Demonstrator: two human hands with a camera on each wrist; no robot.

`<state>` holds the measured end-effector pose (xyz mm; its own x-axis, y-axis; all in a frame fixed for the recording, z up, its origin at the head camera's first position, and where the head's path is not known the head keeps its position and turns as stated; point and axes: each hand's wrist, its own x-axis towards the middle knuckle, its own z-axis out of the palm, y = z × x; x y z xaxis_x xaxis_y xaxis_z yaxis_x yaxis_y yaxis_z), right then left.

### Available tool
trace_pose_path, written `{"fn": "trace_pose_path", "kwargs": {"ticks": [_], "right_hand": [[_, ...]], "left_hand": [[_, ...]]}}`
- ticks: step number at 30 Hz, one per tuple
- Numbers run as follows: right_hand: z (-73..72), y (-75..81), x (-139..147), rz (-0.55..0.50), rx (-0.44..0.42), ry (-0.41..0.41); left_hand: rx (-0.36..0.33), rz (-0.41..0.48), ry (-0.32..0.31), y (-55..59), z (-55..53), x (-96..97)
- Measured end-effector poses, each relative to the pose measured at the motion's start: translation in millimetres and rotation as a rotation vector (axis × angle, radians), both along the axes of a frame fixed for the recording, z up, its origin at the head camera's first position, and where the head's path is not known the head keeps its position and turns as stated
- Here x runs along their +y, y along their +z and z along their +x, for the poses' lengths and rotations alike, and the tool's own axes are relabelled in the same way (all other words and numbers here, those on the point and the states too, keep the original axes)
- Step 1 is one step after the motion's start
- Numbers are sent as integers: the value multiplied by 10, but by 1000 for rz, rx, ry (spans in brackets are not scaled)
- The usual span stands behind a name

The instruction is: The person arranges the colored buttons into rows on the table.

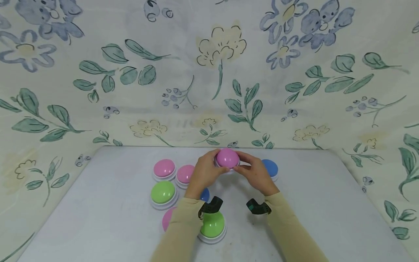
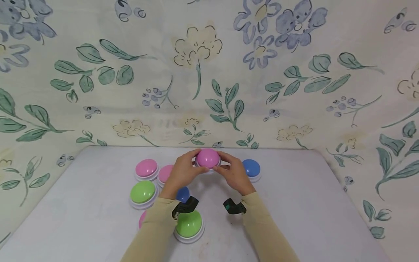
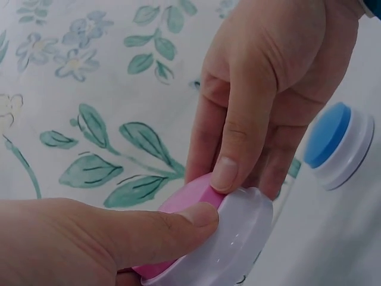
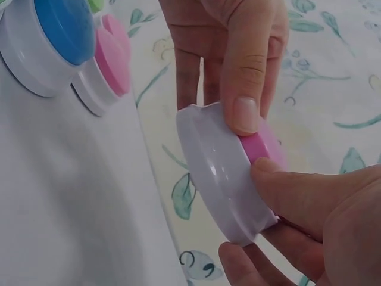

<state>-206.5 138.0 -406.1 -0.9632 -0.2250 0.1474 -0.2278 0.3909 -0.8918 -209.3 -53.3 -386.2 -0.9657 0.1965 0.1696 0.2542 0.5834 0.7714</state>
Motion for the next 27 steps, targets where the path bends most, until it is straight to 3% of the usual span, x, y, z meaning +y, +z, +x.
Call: {"fn": "trace_pose_path", "kwargs": {"ticks": [7,16,27], "right_hand": [[7,-34,129,-19,-25,15],[-7,4,278,24,-22,21],[-40,-23,422,50,-15,22]], "left_hand": [[-11,4,-10,-34,14,114],[-41,38,45,-35,67,327],[-1,45,91,-86,104,536]]}}
